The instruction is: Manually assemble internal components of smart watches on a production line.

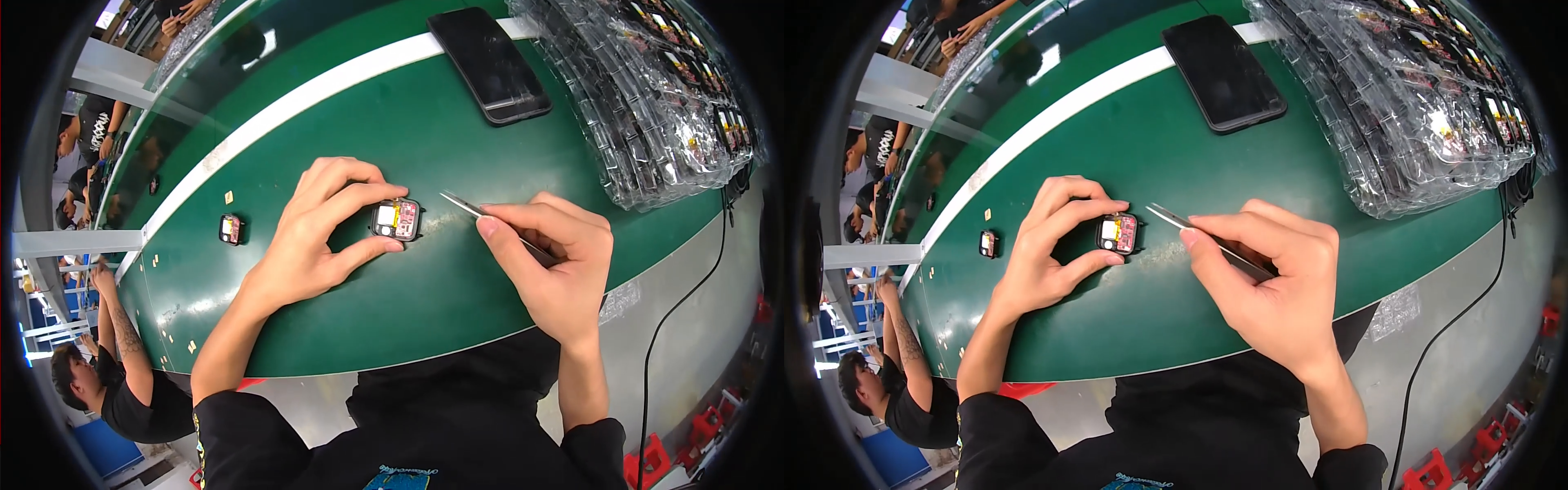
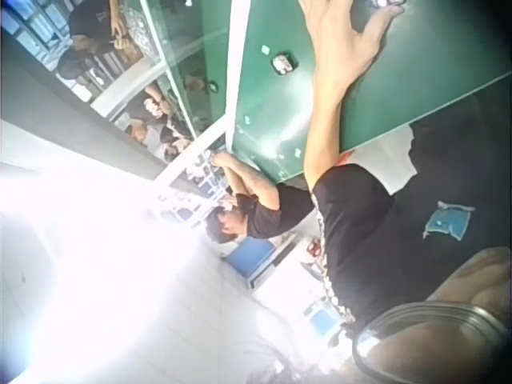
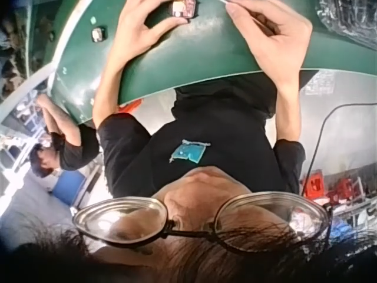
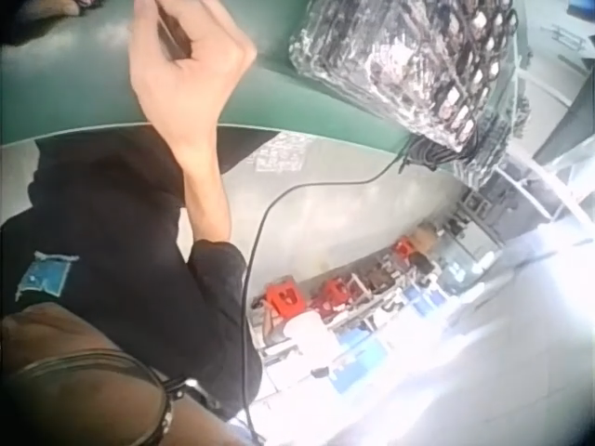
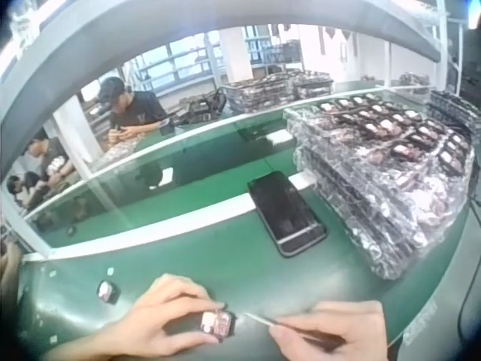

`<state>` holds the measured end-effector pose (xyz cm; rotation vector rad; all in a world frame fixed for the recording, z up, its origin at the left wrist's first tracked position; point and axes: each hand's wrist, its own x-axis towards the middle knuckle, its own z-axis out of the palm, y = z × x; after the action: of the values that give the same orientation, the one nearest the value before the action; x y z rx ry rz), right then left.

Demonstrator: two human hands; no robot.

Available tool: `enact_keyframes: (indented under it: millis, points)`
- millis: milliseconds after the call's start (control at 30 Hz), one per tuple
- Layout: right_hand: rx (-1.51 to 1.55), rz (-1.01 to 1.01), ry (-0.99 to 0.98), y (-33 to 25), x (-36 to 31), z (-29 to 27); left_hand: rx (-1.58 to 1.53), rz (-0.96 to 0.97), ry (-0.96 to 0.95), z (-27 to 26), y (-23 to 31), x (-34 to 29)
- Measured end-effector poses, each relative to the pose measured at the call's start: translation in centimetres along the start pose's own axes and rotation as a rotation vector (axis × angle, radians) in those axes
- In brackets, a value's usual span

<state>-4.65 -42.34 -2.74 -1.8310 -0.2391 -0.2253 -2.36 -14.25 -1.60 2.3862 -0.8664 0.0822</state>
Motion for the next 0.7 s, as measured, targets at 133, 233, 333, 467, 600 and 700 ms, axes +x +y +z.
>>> enact_keyframes:
  millis: [133, 233, 333, 467, 600, 700]
  points:
    - [0.103, -0.053, -0.089, 0.4, -0.1, -0.4, -0.062, 0.000, -0.005, -0.2, 1.1, -0.1]
    - [0.134, -0.051, -0.099, 0.5, -0.2, -0.2, -0.050, 0.027, -0.074, 0.3, 1.2, -0.2]
    - [0.049, -0.067, -0.180, 0.1, 0.1, -0.2, -0.090, -0.040, -0.088, -0.1, 1.2, 0.0]
    - [-0.003, -0.072, -0.211, 0.2, 0.4, 0.3, -0.083, -0.004, -0.094, 0.2, 0.5, 0.1]
    - [-0.061, -0.111, -0.248, 0.4, 0.5, 0.5, -0.059, -0.018, -0.115, 0.0, 0.6, 0.2]
    - [-0.082, -0.142, -0.252, 0.5, 0.6, 0.6, -0.069, 0.010, -0.096, 0.2, 0.4, 0.2]
